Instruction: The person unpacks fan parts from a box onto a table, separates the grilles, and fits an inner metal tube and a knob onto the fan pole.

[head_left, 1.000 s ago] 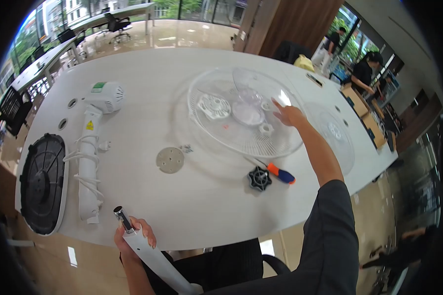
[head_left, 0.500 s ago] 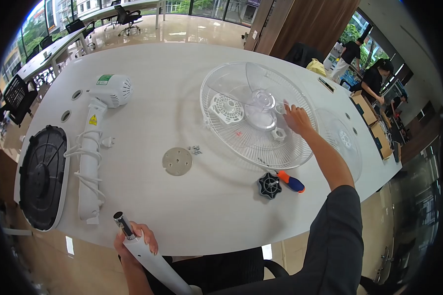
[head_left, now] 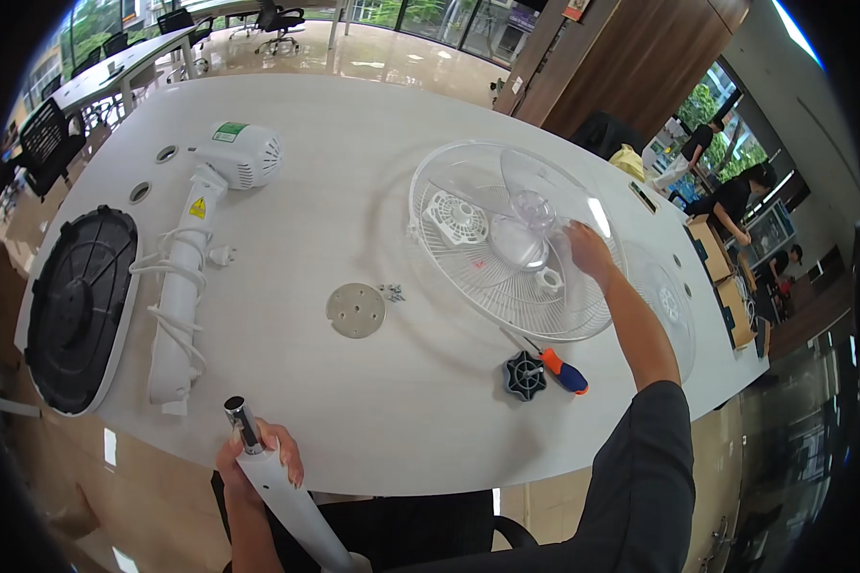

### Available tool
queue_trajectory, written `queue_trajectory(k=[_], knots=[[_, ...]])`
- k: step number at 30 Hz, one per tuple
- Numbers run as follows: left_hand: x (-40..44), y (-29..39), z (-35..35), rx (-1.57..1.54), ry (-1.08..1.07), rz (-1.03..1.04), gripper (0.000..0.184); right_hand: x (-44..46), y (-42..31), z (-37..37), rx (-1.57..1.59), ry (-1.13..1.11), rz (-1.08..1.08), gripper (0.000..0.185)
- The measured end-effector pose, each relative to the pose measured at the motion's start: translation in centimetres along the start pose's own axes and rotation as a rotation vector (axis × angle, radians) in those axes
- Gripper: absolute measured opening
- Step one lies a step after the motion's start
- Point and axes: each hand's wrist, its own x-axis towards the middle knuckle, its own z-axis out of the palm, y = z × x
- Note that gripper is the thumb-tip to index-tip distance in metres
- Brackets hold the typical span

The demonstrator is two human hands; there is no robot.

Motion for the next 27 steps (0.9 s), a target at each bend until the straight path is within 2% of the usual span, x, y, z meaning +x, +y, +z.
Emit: queue_trajectory(k=[3,7,9,16,21,22,24,27], knots=[[0.0,0.0,-0.2,-0.007,-0.018,-0.012,0.042,-0.3,0.0,-1.7,-0.041,-0.135,0.012,0.026],[0.0,0.1,-0.2,0.012,-0.002,-0.034,0.042,-1.3,-0.3,-2.4,-0.101,-0.151,-0.021,0.018],[0.0,0.2,0.0,0.014,0.018,-0.030,0.043,-2.6,-0.7,-3.2,0.031,-0.039,-0.004,0.014],[0.3,0.2,0.2,0.047,0.003,-0.033,0.044,-4.4,-1.1,-3.6,0.120,0.047,-0.015,0.015],[0.1,0.1,0.2,0.061,-0.007,-0.024,0.044,-5.6,-1.0,-4.3,0.224,0.105,-0.147,0.013],[0.1,0.0,0.3,0.043,0.001,-0.027,0.044,-5.5,-0.8,-4.6,0.223,0.114,-0.141,0.013],[0.2,-0.1,0.4,0.037,0.012,-0.045,0.044,-5.3,-1.0,-4.8,0.063,-0.068,-0.025,0.015],[-0.1,0.1,0.4,0.024,0.046,-0.065,0.043,-4.5,-1.7,-4.7,-0.047,-0.117,0.091,0.019]])
